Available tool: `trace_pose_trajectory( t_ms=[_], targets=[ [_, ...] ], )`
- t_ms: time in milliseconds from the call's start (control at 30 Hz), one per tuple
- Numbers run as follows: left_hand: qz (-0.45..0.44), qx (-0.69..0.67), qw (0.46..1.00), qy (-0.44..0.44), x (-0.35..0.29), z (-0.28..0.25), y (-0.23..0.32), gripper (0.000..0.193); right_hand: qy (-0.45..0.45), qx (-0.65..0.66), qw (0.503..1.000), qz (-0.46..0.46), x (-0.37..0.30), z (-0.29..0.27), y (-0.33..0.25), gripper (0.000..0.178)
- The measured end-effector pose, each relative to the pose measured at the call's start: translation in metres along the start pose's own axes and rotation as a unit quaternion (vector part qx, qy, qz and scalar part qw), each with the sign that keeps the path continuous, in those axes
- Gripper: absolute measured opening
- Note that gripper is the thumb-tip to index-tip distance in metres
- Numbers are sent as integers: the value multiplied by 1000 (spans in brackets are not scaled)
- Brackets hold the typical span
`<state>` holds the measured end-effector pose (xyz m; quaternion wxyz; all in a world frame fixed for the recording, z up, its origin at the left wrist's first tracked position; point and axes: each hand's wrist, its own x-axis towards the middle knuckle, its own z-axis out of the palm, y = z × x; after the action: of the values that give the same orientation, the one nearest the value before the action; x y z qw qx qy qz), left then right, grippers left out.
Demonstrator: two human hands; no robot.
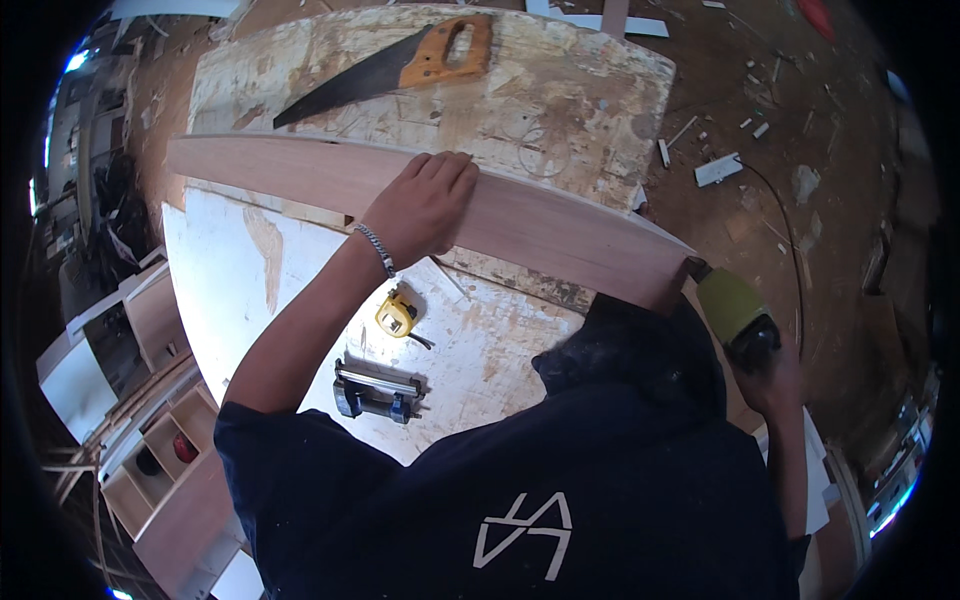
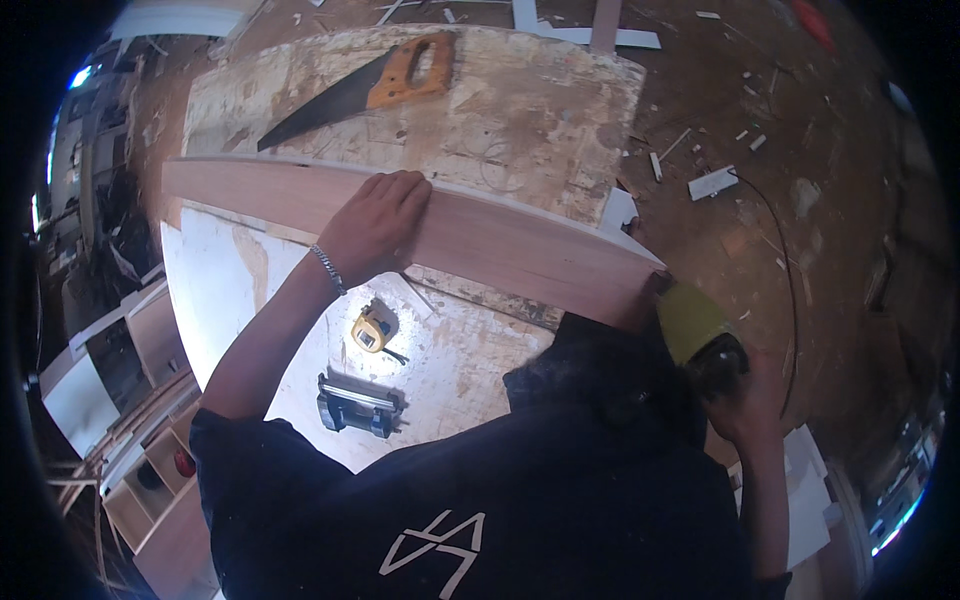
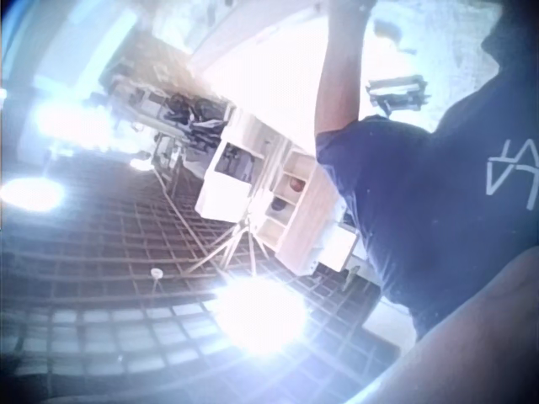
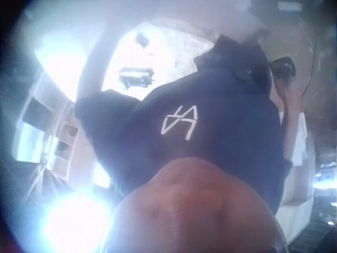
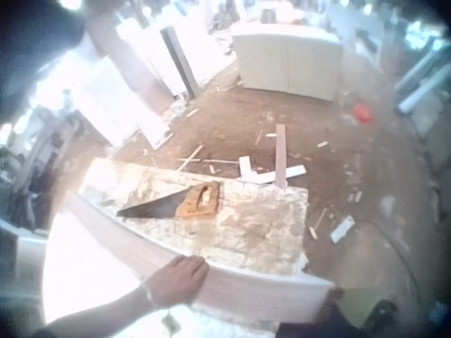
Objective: The person assembles wooden furniture parts in a workshop. They use a nail gun to attach a thin white strip to a long wooden plank, then join two planks together to form a frame.
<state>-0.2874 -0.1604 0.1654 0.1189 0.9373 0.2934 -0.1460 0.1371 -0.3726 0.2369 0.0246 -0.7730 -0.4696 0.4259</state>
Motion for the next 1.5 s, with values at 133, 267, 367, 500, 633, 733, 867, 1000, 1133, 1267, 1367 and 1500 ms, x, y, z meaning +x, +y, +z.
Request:
trace_pose_trajectory(
  t_ms=[133,267,367,500,633,733,867,1000,1133,1267,1367,1500],
  targets=[
    [-5,-17,1000,0,4,-1,-3,77,-19,-20,999,38,1,-2,-12,31],
    [7,-21,1000,18,7,-4,-2,59,-3,-18,1000,16,-1,0,-9,31],
    [8,-44,998,33,8,1,-4,70,3,-31,999,16,-2,5,-1,31],
    [-10,-65,998,12,5,-2,-2,80,2,-31,1000,-2,0,6,0,31],
    [-12,-60,998,1,3,-3,-2,88,4,-40,999,1,-3,10,-1,29],
    [-11,-72,997,-1,2,-1,-5,94,-9,-40,999,2,-3,8,-3,32],
    [-27,-101,994,-10,2,-1,-5,98,-14,-10,1000,18,-4,7,-7,38],
    [-28,-112,993,-16,3,0,-8,99,3,-81,997,-10,-6,10,5,39],
    [-31,-130,991,-9,4,1,-9,99,-14,11,1000,-6,-1,2,-17,38],
    [-24,-140,990,-1,3,3,-14,100,-23,-45,999,2,-1,4,-8,50],
    [-26,-158,987,-5,1,8,-15,100,-35,-46,998,0,0,1,-12,55],
    [-22,-173,985,4,-2,16,-19,101,-29,-23,999,-21,1,0,-17,50]
  ],
)
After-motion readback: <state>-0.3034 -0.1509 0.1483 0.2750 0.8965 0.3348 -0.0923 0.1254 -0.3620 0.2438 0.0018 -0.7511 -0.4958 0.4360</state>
